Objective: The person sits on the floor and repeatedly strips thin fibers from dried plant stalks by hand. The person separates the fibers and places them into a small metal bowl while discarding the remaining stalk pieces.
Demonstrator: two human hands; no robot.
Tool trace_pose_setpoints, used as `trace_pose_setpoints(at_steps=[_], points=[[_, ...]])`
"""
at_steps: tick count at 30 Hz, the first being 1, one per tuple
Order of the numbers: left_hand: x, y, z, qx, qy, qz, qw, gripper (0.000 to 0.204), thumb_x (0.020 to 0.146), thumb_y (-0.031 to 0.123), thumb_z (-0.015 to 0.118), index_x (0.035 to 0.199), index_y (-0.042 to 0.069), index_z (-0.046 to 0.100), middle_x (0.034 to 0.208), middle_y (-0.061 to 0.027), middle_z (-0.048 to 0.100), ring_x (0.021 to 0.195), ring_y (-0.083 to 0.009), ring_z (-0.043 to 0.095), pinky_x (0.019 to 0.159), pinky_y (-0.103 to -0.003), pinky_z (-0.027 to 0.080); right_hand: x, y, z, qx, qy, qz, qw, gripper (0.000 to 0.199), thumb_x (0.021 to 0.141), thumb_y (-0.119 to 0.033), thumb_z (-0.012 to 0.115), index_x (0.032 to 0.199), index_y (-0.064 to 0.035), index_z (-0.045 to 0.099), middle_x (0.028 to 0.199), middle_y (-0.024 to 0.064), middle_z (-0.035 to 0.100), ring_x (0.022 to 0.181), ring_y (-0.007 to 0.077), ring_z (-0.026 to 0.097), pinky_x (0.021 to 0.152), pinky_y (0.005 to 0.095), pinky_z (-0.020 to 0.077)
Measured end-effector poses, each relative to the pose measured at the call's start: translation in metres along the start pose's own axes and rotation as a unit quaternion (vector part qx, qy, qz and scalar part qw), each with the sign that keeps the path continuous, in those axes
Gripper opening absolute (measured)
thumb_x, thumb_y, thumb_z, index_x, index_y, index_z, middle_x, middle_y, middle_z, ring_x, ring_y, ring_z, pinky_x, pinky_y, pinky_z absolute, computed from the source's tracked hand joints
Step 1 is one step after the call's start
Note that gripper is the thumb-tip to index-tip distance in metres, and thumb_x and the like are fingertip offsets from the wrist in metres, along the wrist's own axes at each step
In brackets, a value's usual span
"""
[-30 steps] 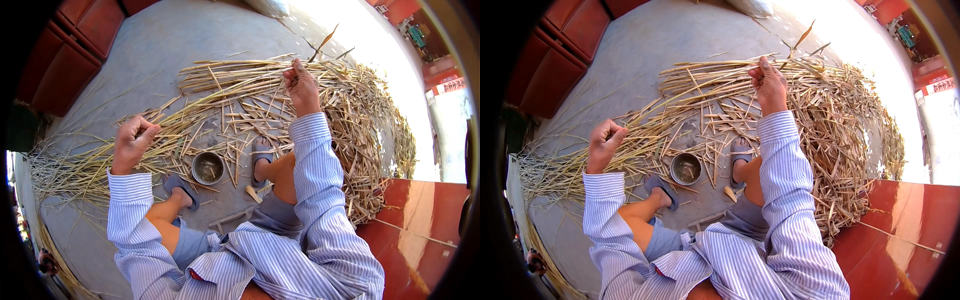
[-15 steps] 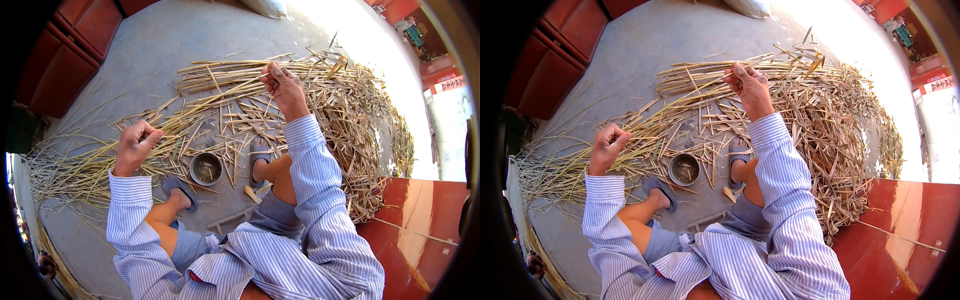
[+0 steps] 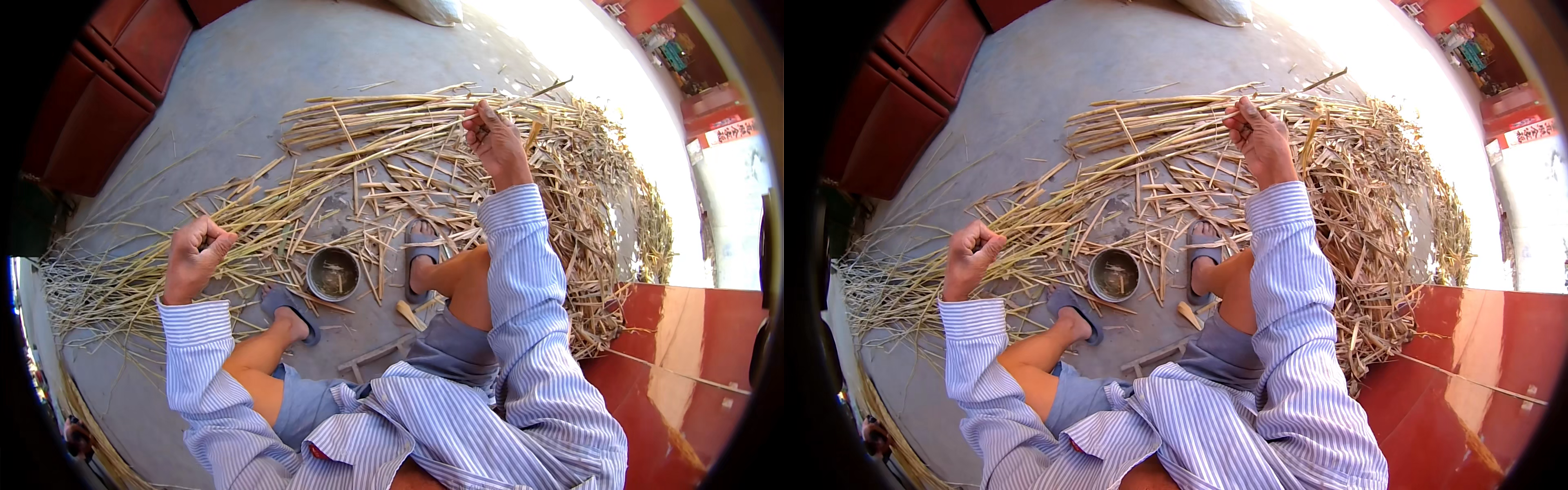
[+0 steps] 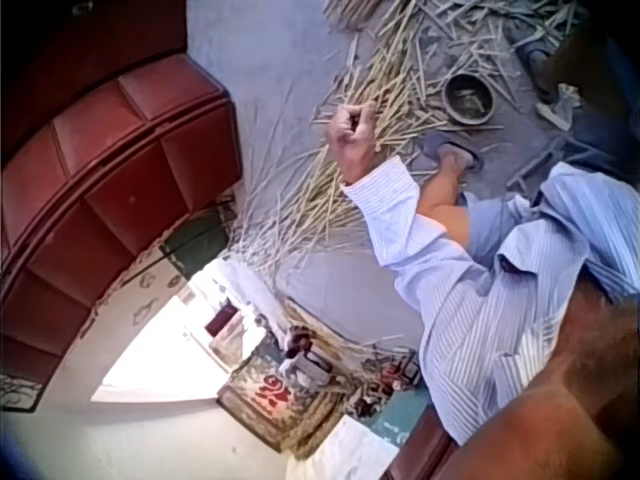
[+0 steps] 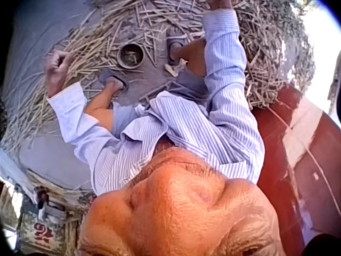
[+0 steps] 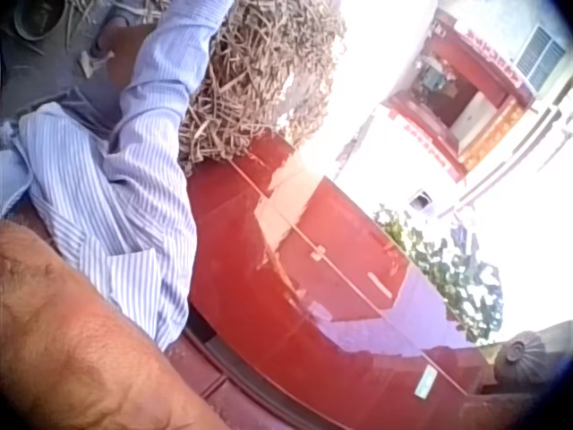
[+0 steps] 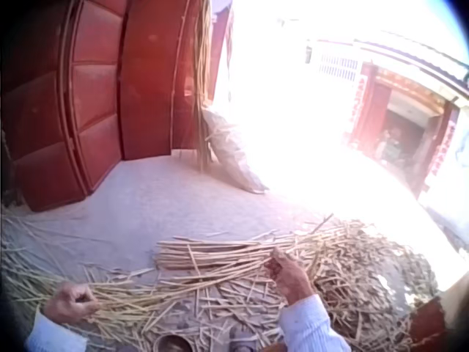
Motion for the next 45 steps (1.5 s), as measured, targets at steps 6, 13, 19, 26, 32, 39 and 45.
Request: trace_pose_setpoints(at_steps=[6, 13, 19, 26, 32, 39, 45], points=[[0.0, -0.001, 0.001, 0.006, -0.005, -0.01, 1.0, 0.022, 0.086, 0.014, 0.074, 0.078, 0.0, 0.06, 0.063, 0.0012, 0.055, 0.057, -0.0047, 0.045, 0.05, -0.023, 0.036, -0.018, 0.006, 0.031, -0.078, -0.123, 0.047, 0.988, 0.018, 0.089, -0.008, 0.068, 0.105, -0.0055, 0.062, 0.099, 0.0108, 0.071, 0.089, 0.0191, 0.07, 0.07, 0.0256, 0.0568], [0.001, -0.006, 0.005, 0.002, -0.019, -0.012, 1.0, 0.02, 0.087, 0.014, 0.073, 0.079, 0.0, 0.061, 0.063, 0.0014, 0.055, 0.057, -0.0048, 0.046, 0.05, -0.023, 0.036, -0.019, 0.008, 0.038, -0.131, -0.121, 0.042, 0.983, 0.018, 0.084, -0.006, 0.072, 0.098, -0.008, 0.061, 0.094, 0.0087, 0.071, 0.085, 0.0189, 0.071, 0.071, 0.0241, 0.0578], [0.0, -0.006, 0.006, -0.01, -0.016, -0.023, 1.0, 0.02, 0.087, 0.012, 0.073, 0.078, 0.0, 0.06, 0.062, 0.0013, 0.056, 0.056, -0.0046, 0.046, 0.049, -0.023, 0.036, -0.021, 0.013, 0.044, -0.215, -0.082, 0.022, 0.973, 0.027, 0.084, -0.007, 0.071, 0.104, -0.0063, 0.053, 0.09, 0.0067, 0.068, 0.082, 0.0167, 0.07, 0.07, 0.0234, 0.0561], [0.004, 0.001, 0.0, 0.022, 0.005, -0.001, 1.0, 0.021, 0.086, 0.011, 0.072, 0.076, 0.0, 0.058, 0.06, 0.0002, 0.055, 0.055, -0.0047, 0.045, 0.049, -0.023, 0.036, -0.012, 0.017, 0.013, -0.505, 0.042, -0.205, 0.837, 0.023, 0.074, -0.005, 0.07, 0.091, -0.0017, 0.055, 0.072, 0.0024, 0.057, 0.062, 0.008, 0.053, 0.056, 0.0226, 0.0451], [0.003, 0.001, 0.009, 0.039, 0.054, 0.047, 0.997, 0.024, 0.085, 0.011, 0.072, 0.072, 0.0, 0.055, 0.059, -0.0015, 0.053, 0.053, -0.0074, 0.043, 0.049, -0.026, 0.035, -0.037, -0.05, -0.188, 0.028, 0.459, -0.256, 0.85, 0.009, 0.089, -0.004, 0.058, 0.096, 0.0005, 0.054, 0.088, 0.0119, 0.063, 0.075, 0.0172, 0.064, 0.066, 0.0257, 0.0575], [0.003, 0.021, 0.021, 0.02, 0.053, 0.076, 0.996, 0.025, 0.088, 0.011, 0.07, 0.072, 0.001, 0.053, 0.059, -0.0013, 0.052, 0.054, -0.0071, 0.043, 0.049, -0.026, 0.035, -0.066, -0.008, 0.001, -0.038, 0.051, 0.1, 0.993, 0.04, 0.092, -0.019, 0.066, 0.123, 0.0047, 0.054, 0.109, 0.0153, 0.066, 0.093, 0.0203, 0.066, 0.077, 0.0292, 0.0578], [0.01, 0.029, 0.045, -0.004, 0.0, 0.088, 0.996, 0.016, 0.084, 0.017, 0.068, 0.079, 0.002, 0.063, 0.063, -0.0064, 0.056, 0.057, -0.0148, 0.052, 0.054, -0.032, 0.039, -0.059, 0.062, 0.093, -0.035, -0.129, 0.129, 0.983, 0.022, 0.096, -0.025, 0.063, 0.106, -0.0057, 0.06, 0.09, 0.0056, 0.066, 0.081, 0.0133, 0.064, 0.065, 0.0232, 0.0508]])
Point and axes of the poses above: each hand's wrist, its own x-axis towards the middle knuckle, its own z-axis out of the palm, y = z × x, the point moved 4 cm from there along x, towards the middle knuckle
